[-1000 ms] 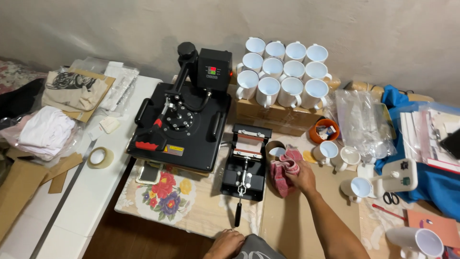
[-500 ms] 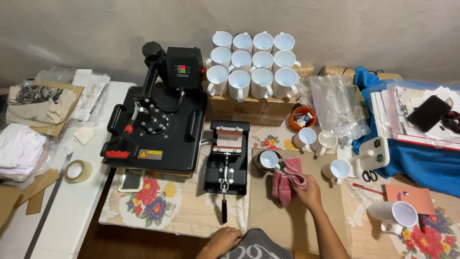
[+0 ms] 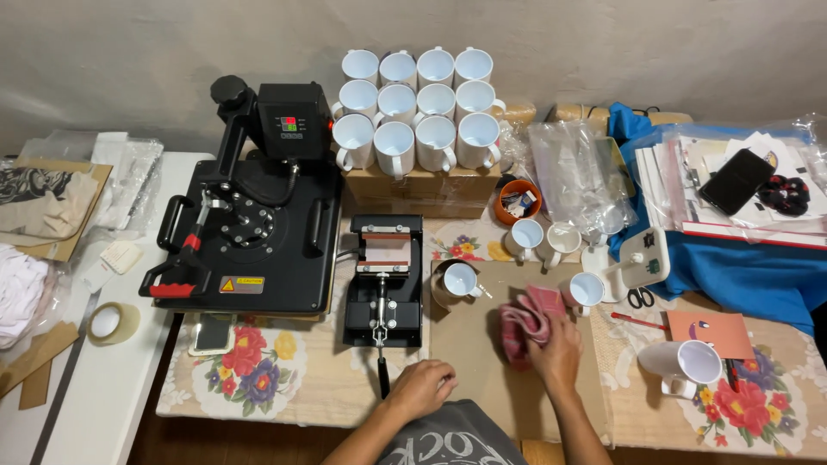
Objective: The person operates a mug heat press machine, using a cloth to handle a white mug. They place the mug into the press, close the handle to apply heat, and then remove it. The person also wipes the mug with a cloth and places it on a nearby table.
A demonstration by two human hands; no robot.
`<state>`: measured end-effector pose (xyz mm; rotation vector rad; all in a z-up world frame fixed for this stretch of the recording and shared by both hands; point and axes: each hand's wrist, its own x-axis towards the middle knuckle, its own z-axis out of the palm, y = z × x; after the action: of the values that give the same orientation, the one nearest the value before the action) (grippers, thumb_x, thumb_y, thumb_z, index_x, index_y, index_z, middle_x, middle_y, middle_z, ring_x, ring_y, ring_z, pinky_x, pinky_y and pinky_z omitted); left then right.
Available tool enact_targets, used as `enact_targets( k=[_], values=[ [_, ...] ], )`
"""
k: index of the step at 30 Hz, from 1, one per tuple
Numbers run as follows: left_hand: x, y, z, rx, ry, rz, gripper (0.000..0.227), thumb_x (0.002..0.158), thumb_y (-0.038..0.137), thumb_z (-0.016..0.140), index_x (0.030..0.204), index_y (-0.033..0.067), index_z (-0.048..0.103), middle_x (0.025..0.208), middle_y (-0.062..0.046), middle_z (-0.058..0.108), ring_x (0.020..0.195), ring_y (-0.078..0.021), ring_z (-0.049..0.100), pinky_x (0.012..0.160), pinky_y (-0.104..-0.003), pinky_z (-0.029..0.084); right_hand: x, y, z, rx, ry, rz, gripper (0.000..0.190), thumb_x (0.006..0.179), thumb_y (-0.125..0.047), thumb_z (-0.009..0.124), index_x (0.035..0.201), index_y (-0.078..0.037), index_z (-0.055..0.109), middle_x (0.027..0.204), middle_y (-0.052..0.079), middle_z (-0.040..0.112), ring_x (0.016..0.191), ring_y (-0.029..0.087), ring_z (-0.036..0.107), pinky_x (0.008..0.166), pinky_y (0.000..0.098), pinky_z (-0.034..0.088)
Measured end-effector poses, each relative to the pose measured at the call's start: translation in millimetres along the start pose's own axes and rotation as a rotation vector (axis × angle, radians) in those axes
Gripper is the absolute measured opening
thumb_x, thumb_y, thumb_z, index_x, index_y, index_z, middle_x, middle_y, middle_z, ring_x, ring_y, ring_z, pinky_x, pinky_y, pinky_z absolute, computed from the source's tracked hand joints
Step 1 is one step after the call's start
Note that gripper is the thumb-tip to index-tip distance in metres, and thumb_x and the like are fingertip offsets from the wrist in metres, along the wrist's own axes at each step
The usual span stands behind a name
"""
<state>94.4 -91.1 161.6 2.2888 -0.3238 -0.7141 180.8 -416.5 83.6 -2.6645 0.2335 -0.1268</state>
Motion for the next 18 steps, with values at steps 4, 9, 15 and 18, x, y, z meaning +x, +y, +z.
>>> enact_targets(
  k=[4,9,15,18],
  values=[
    [45.7,-7.9,-9.1,0.068,0.235,-0.039,0.031,0.114,0.018,0.064,0.143,0.0096,0.070,0.137,-0.012,0.077,0.126,-0.0274,0.073,0.114,-0.044,0.060,13.5,-18.7,23.0,-0.109,-0.141,-0.047,0.090,0.081,-0.040,0.092,0.160,-0.016,0.057,0.151,0.019,0.061,0.145,0.043,0.053,0.120,0.0598,0.045],
    [113.6,-10.9,-61.1,0.361,0.644,0.044,0.018,0.101,0.023,0.076,0.113,0.0103,0.078,0.131,-0.012,0.062,0.135,-0.0418,0.059,0.106,-0.055,0.053,24.4,-26.4,59.8,-0.231,-0.324,-0.102,0.082,0.084,-0.057,0.091,0.157,-0.037,0.060,0.149,-0.005,0.067,0.145,0.023,0.060,0.111,0.0451,0.049],
    [207.3,-58.6,-78.4,0.541,0.366,-0.084,0.035,0.093,0.030,0.077,0.115,0.0036,0.079,0.129,-0.021,0.071,0.148,-0.0450,0.052,0.127,-0.058,0.029,23.2,-51.0,45.8,-0.130,-0.325,-0.131,0.078,0.085,-0.056,0.090,0.154,-0.030,0.063,0.142,-0.002,0.069,0.138,0.026,0.065,0.111,0.0468,0.050],
    [249.1,-87.5,-82.1,0.517,0.346,-0.110,0.036,0.096,0.020,0.068,0.126,0.0033,0.076,0.131,-0.017,0.072,0.137,-0.0394,0.059,0.115,-0.053,0.041,25.0,-56.0,46.1,-0.028,-0.329,-0.094,0.074,0.086,-0.053,0.091,0.152,-0.027,0.067,0.140,0.000,0.071,0.138,0.027,0.066,0.112,0.0473,0.049]
  ],
)
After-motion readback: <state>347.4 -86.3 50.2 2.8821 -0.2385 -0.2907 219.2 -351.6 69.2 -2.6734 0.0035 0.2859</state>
